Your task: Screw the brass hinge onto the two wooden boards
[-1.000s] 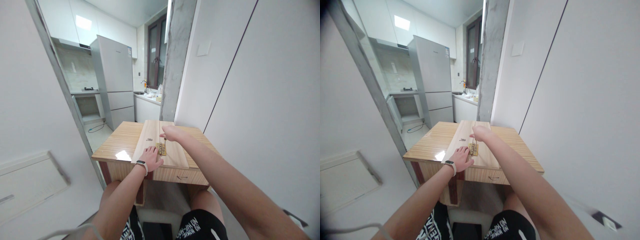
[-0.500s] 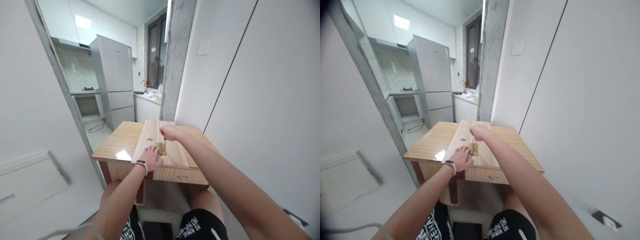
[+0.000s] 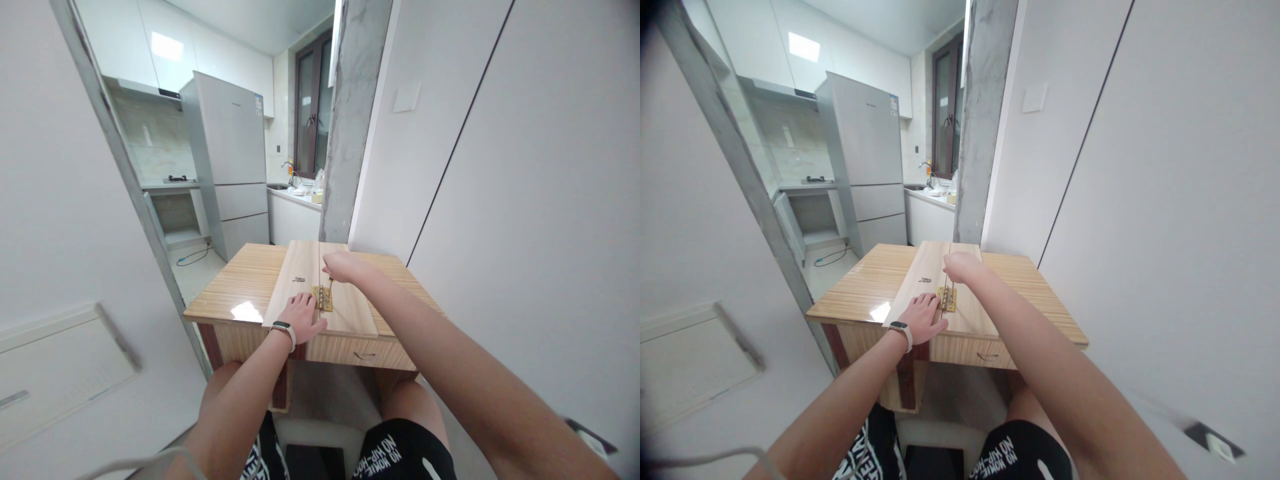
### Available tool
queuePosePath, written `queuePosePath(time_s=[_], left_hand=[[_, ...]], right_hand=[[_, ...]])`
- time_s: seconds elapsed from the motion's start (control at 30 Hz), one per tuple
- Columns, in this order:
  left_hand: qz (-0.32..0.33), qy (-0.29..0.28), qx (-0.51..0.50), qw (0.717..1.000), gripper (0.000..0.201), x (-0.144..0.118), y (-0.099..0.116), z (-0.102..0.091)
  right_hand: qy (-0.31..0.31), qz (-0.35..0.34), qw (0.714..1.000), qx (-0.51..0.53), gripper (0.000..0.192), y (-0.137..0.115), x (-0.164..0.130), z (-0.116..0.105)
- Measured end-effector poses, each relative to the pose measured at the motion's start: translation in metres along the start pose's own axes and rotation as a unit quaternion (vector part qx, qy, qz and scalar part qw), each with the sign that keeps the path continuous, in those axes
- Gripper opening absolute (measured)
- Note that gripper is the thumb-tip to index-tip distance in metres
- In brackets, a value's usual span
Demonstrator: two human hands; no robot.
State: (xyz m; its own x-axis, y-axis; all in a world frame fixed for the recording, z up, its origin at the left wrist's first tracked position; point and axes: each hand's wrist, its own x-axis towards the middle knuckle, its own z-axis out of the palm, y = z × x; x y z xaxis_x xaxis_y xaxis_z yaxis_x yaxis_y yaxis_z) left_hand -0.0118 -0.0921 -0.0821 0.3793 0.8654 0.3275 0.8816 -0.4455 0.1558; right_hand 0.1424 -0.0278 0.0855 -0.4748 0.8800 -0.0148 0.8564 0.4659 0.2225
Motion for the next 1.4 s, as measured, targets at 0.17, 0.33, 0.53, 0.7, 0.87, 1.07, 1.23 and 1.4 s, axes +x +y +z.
queuePosePath(time_s=[0.17,0.33,0.53,0.7,0.87,1.07,1.23,1.4], left_hand=[[-0.002,-0.003,-0.005,1.0,0.053,0.0,-0.001,0.001],[0.004,0.004,-0.002,1.0,0.053,0.0,-0.002,0.003],[0.003,0.003,-0.001,1.0,0.054,0.0,-0.002,0.002],[0.0,-0.002,-0.003,1.0,0.055,0.0,-0.001,0.002],[0.004,0.003,-0.001,1.0,0.055,0.0,-0.001,0.002],[0.005,0.0,0.007,1.0,0.055,0.0,-0.002,0.003],[0.003,-0.004,0.006,1.0,0.056,0.0,-0.002,0.003],[0.001,-0.002,0.005,1.0,0.055,0.001,-0.001,0.003]], right_hand=[[-0.006,-0.028,0.999,0.015,0.025,0.002,0.0,-0.002],[-0.017,-0.032,0.999,0.037,0.03,0.001,-0.001,-0.006],[-0.01,0.009,1.0,0.018,0.043,0.0,-0.002,-0.003],[0.001,0.019,1.0,-0.01,0.045,0.0,-0.002,-0.003],[0.002,-0.011,1.0,-0.012,0.028,0.001,-0.001,-0.003],[-0.019,-0.026,0.999,0.027,0.032,-0.001,-0.003,-0.009],[-0.029,-0.01,0.999,0.037,0.037,-0.004,-0.003,-0.009],[0.01,0.011,1.0,0.015,0.053,-0.002,0.0,-0.002]])
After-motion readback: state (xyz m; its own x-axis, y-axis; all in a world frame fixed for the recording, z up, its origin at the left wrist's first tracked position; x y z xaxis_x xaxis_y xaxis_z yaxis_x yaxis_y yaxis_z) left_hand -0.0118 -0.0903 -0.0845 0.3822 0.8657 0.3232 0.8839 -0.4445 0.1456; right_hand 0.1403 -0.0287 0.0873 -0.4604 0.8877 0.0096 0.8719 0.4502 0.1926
